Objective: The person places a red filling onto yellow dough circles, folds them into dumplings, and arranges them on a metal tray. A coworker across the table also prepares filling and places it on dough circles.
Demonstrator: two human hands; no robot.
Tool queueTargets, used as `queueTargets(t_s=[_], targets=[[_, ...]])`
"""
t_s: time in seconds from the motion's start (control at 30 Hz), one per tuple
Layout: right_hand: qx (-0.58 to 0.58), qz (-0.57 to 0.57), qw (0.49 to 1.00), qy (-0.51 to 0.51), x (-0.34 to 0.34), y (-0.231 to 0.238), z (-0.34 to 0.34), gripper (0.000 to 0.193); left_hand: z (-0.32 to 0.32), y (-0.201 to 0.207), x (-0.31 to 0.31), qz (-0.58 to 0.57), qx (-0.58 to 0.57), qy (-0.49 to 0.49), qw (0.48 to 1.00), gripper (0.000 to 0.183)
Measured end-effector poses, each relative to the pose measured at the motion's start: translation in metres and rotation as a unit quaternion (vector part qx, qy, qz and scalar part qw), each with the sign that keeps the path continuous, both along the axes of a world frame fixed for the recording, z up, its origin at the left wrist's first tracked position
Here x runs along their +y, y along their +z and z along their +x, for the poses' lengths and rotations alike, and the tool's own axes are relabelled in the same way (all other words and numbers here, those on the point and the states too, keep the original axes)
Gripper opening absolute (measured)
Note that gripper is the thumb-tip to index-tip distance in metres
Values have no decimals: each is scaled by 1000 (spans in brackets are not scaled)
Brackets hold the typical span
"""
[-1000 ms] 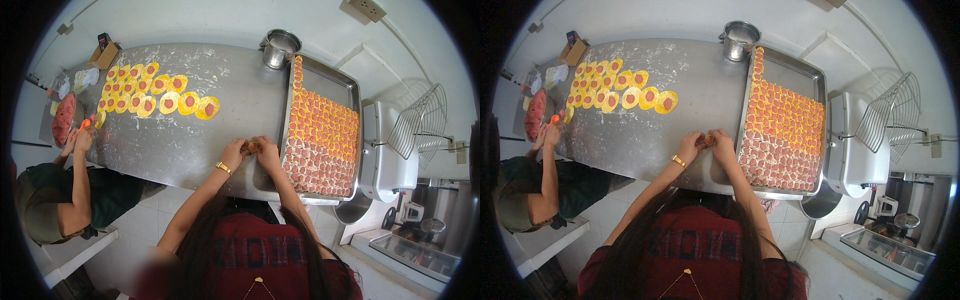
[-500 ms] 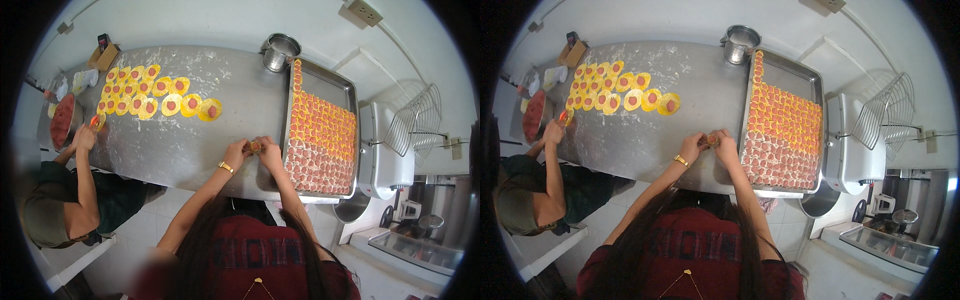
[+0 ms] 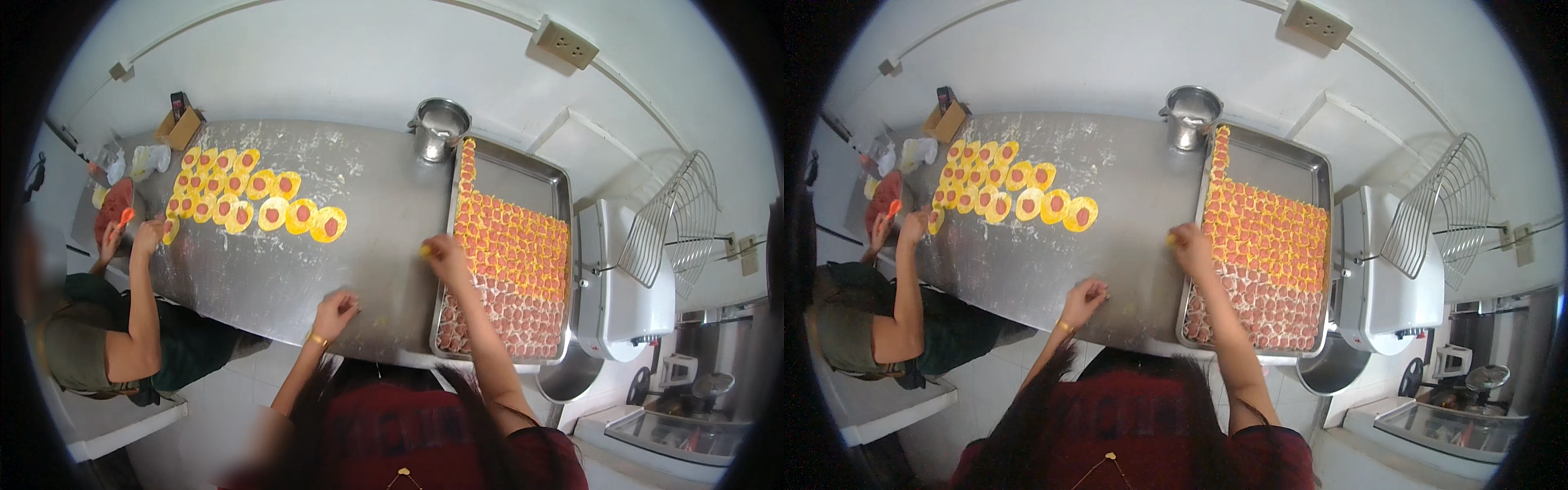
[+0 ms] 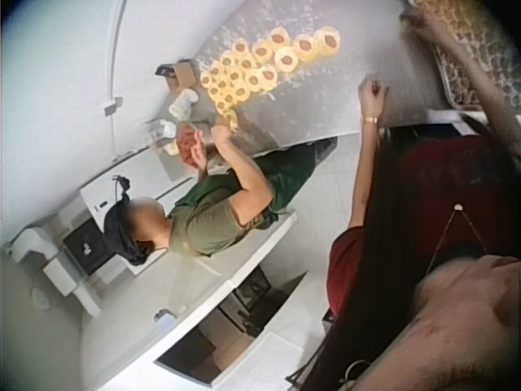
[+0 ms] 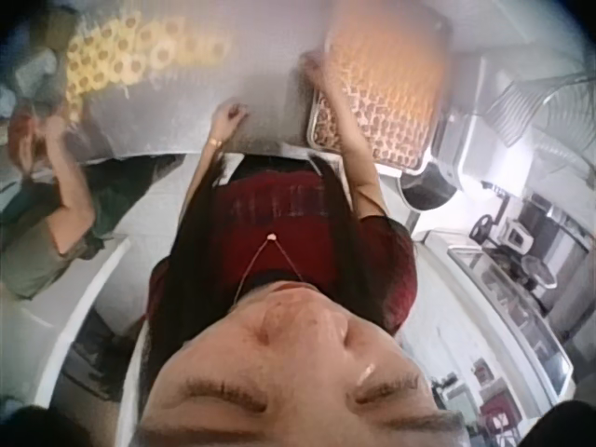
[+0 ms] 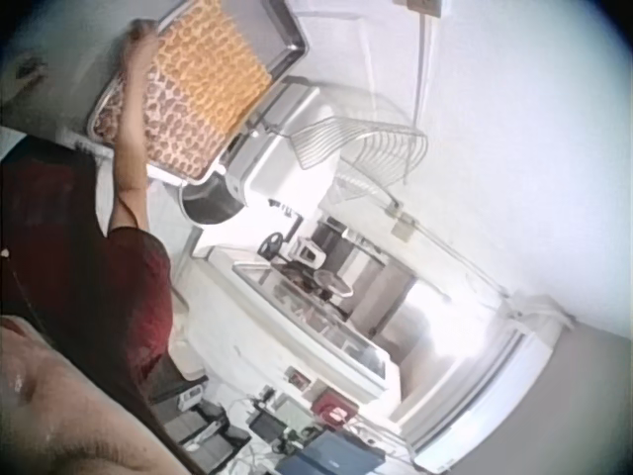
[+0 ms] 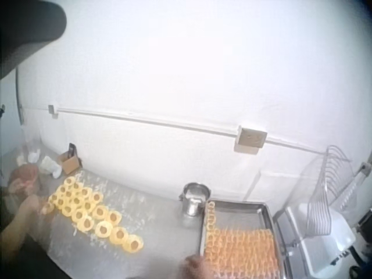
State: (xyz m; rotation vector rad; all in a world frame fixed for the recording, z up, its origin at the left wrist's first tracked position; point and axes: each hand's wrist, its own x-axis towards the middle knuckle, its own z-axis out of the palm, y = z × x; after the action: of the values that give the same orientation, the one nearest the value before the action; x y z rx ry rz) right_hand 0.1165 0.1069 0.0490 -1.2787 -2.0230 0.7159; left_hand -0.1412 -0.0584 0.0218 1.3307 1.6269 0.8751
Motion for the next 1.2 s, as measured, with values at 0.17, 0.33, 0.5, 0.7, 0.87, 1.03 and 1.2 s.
queueTargets(t_s=[0.17,0.33,0.5,0.7,0.87,1.03,1.2], targets=[[-45,85,987,-130,136,20,87,34,-6,2,-46,12,-10,102,995,21],[-145,23,981,-129,221,-8,109,32,1,11,-80,-40,9,184,982,21],[-180,-29,982,-53,237,-28,106,29,12,13,-101,-33,44,208,977,20],[-160,-68,985,-15,226,-12,101,33,24,19,-106,-71,65,202,975,24],[-172,-95,980,15,221,-3,97,36,36,27,-98,-61,59,189,978,22],[-166,-138,976,18,227,-4,99,36,33,23,-95,-28,64,155,985,22],[-135,-157,978,-7,231,-12,104,33,20,20,-94,-57,70,151,984,21]])
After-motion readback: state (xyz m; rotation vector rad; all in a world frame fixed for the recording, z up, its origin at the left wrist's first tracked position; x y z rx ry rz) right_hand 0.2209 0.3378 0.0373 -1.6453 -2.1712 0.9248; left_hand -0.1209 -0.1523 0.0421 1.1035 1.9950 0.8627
